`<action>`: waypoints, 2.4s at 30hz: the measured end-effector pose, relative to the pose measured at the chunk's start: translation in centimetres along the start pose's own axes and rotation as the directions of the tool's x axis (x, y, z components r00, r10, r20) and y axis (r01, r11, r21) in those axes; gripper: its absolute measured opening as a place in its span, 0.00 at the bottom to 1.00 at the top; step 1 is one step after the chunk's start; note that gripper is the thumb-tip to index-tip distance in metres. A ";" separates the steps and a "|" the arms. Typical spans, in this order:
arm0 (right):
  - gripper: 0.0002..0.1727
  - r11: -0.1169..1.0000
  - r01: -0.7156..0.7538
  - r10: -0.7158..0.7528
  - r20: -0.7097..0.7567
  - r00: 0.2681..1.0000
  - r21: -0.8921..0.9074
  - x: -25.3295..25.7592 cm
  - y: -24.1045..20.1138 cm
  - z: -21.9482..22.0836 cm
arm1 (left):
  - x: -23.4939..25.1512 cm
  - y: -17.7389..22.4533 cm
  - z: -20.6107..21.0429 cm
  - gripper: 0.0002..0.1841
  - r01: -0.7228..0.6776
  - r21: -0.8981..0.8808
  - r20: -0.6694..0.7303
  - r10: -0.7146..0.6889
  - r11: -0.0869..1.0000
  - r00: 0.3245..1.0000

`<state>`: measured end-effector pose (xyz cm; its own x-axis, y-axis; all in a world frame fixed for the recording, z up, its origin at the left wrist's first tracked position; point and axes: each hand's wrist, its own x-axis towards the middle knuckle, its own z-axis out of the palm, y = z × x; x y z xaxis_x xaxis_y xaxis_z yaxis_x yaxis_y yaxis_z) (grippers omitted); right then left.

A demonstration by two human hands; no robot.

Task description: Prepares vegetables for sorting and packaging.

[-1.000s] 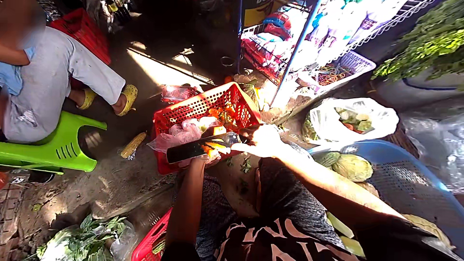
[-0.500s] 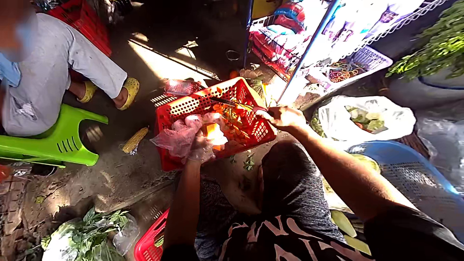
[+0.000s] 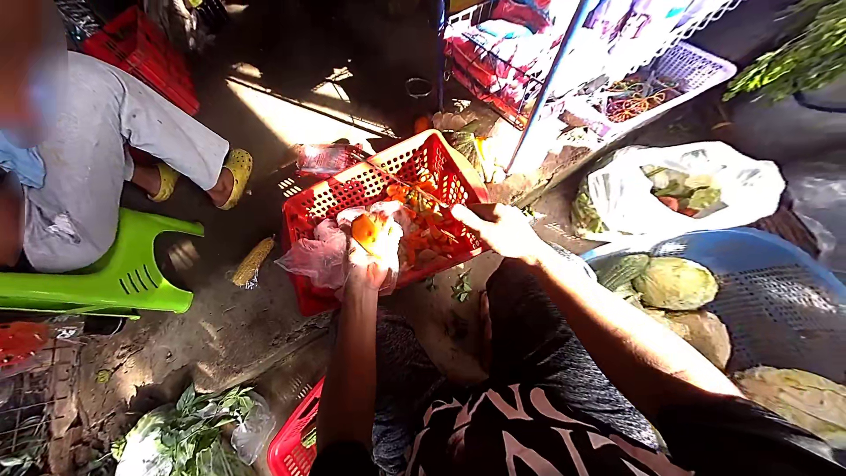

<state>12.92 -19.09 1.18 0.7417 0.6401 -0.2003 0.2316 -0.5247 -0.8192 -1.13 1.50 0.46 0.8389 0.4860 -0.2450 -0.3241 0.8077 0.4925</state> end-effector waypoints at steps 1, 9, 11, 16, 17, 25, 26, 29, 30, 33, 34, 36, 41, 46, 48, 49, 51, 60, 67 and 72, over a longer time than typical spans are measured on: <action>0.37 1.000 0.013 -0.013 -0.004 1.000 0.003 -0.3 -0.1 0.1 | -0.1 0.0 0.4 0.35 0.001 0.008 0.008 -0.001 1.000 1.000; 0.31 0.989 0.116 -0.112 -0.042 0.993 0.095 -1.5 1.4 0.9 | 0.2 0.2 -0.9 0.33 0.161 -0.139 0.393 -0.095 0.977 0.915; 0.29 0.981 0.078 -0.075 -0.026 0.997 0.176 -1.9 1.1 0.7 | 0.2 0.2 -0.6 0.34 0.107 -0.036 0.309 -0.090 0.994 0.947; 0.26 0.883 0.013 0.003 -0.033 0.999 0.470 -4.9 0.2 0.0 | 0.4 0.1 -0.2 0.32 0.248 0.294 0.039 -0.271 0.923 0.962; 0.26 0.867 -0.010 0.027 -0.026 0.999 0.499 -6.2 0.4 -0.6 | 0.7 -1.0 0.3 0.31 0.251 0.396 0.026 -0.284 0.883 0.959; 0.18 0.836 0.045 0.153 -0.312 0.938 0.547 -18.6 9.8 -5.7 | -0.2 -15.0 9.3 0.21 0.147 0.930 -0.039 -0.306 0.337 0.951; 0.17 0.858 0.041 0.188 -0.386 0.903 0.513 -20.6 11.5 -6.8 | -0.6 -17.1 10.1 0.23 0.185 0.927 -0.051 -0.381 0.325 0.923; 0.19 0.914 -0.103 0.325 -0.555 0.766 0.393 -26.8 15.8 -10.2 | -2.5 -24.2 12.0 0.20 0.243 0.940 -0.056 -0.596 0.238 0.801; 0.19 0.909 -0.140 0.368 -0.601 0.709 0.392 -28.6 17.2 -11.0 | -3.4 -26.8 12.1 0.19 0.259 0.949 -0.088 -0.639 0.179 0.764; 0.18 0.866 -0.186 0.485 -0.687 0.541 0.465 -33.1 19.9 -11.9 | -5.5 -33.4 9.7 0.19 0.216 0.974 -0.085 -0.792 0.060 0.605; 0.16 0.849 -0.143 0.505 -0.704 0.498 0.508 -34.2 20.6 -11.8 | -6.2 -35.4 8.6 0.19 0.182 0.983 -0.099 -0.818 0.007 0.567; 0.13 0.800 -0.045 0.550 -0.701 0.454 0.598 -36.1 21.6 -10.8 | -8.5 -37.7 7.8 0.20 0.081 0.989 -0.148 -0.828 -0.123 0.542; 0.13 0.697 0.015 0.643 -0.635 0.427 0.717 -35.8 23.1 -8.4 | -10.1 -36.1 11.0 0.32 -0.373 0.870 -0.046 -0.805 -0.323 0.592; 0.14 0.520 0.043 0.675 -0.441 0.591 0.853 -29.3 18.9 -7.1 | -5.5 -24.0 14.6 0.26 -0.450 0.873 0.229 -0.656 -0.189 0.719; 0.14 0.501 0.057 0.595 -0.391 0.702 0.864 -26.4 16.5 -6.4 | -3.3 -17.5 13.9 0.22 -0.361 0.916 0.249 -0.456 -0.177 0.855; 0.13 0.501 0.057 0.542 -0.365 0.757 0.864 -25.0 15.0 -6.0 | -2.1 -14.5 12.7 0.21 -0.307 0.936 0.236 -0.343 -0.170 0.909; 0.13 0.491 0.061 0.448 -0.313 0.837 0.869 -22.1 11.9 -5.5 | 0.0 -8.4 10.6 0.22 -0.218 0.957 0.184 -0.178 -0.191 0.967; 0.11 0.246 0.425 0.036 -0.447 0.894 0.871 -9.8 3.0 -1.3 | 14.5 -9.5 11.7 0.32 -0.295 0.757 0.253 -0.155 -0.582 0.955; 0.08 0.164 0.431 0.023 -0.440 0.898 0.888 -6.2 4.5 -1.4 | 25.2 -14.8 14.2 0.42 -0.129 0.599 0.107 -0.081 -0.790 0.991; 0.08 0.037 0.397 -0.031 -0.396 0.918 0.917 -6.1 5.5 -1.3 | 31.5 -15.7 14.0 0.29 -0.460 0.205 -0.055 -0.480 -0.864 0.876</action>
<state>10.50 -26.57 -1.38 0.9229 0.3812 0.0546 -0.2739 0.7494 -0.6028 36.49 -0.56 -3.31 0.8662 0.0565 -0.4965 -0.0165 -0.9898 -0.1414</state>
